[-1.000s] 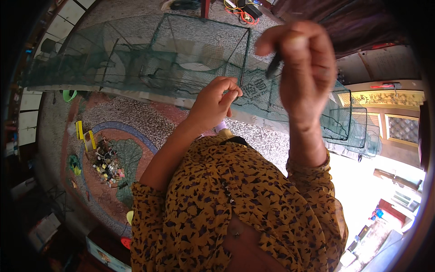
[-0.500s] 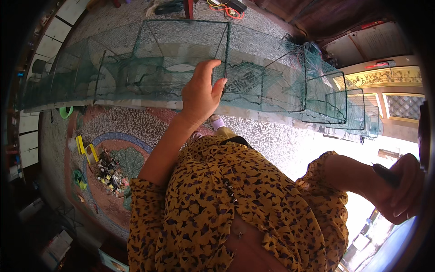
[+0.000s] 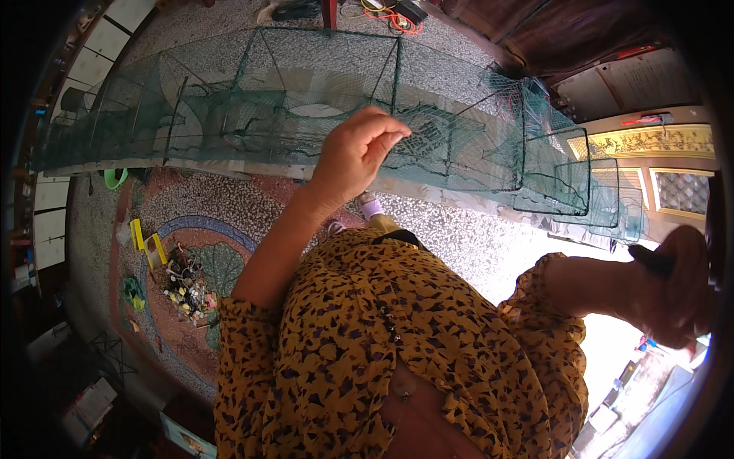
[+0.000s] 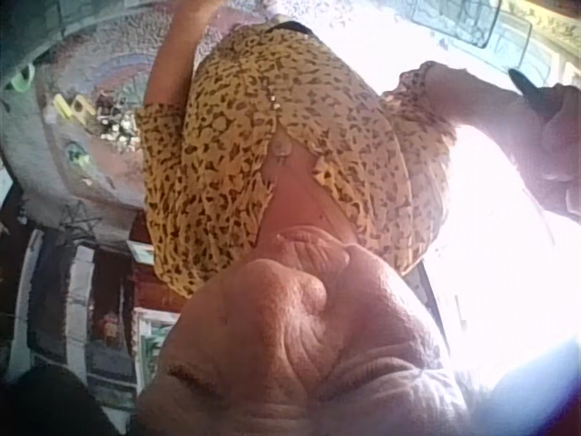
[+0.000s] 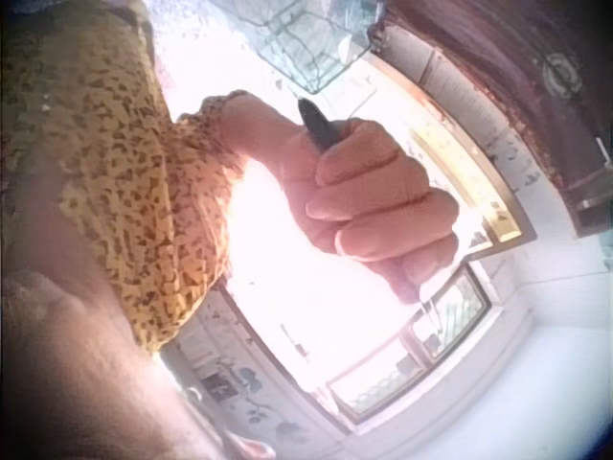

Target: The person repairs a large rectangular mesh fishing net by hand using a small green tool, tying knots and securing the net segments at various points along the frame.

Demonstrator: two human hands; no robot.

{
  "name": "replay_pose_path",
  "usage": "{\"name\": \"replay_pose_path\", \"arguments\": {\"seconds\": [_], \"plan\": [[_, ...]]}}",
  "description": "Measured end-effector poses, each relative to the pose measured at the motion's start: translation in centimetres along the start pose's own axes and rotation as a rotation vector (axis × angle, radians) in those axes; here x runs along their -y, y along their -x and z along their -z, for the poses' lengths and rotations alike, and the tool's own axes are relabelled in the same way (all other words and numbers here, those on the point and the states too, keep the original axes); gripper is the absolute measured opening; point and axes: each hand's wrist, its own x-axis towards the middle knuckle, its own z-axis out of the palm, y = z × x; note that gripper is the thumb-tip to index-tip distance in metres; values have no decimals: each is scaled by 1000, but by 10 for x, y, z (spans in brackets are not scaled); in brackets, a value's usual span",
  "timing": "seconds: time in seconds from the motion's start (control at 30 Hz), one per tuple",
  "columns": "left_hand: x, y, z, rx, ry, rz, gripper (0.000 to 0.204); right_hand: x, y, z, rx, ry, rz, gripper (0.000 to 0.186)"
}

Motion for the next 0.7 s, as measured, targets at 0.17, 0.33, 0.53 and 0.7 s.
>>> {"name": "replay_pose_path", "arguments": {"seconds": [0.17, 0.33, 0.53, 0.7], "plan": [[2, 15, 6, -24, -72, -92, 8, -104, -5, -3, -186, 704, -143, 13], [-6, 27, 9, 10, -73, 69, 8, -179, 11, 13, 98, 1099, -280, 7], [-7, 34, 5, 6, -101, 108, 10, -207, 25, 14, 188, 1196, -357, 7], [-2, 34, 4, 14, -51, 168, 11, -217, 28, 15, 207, 1263, -343, 6]]}}
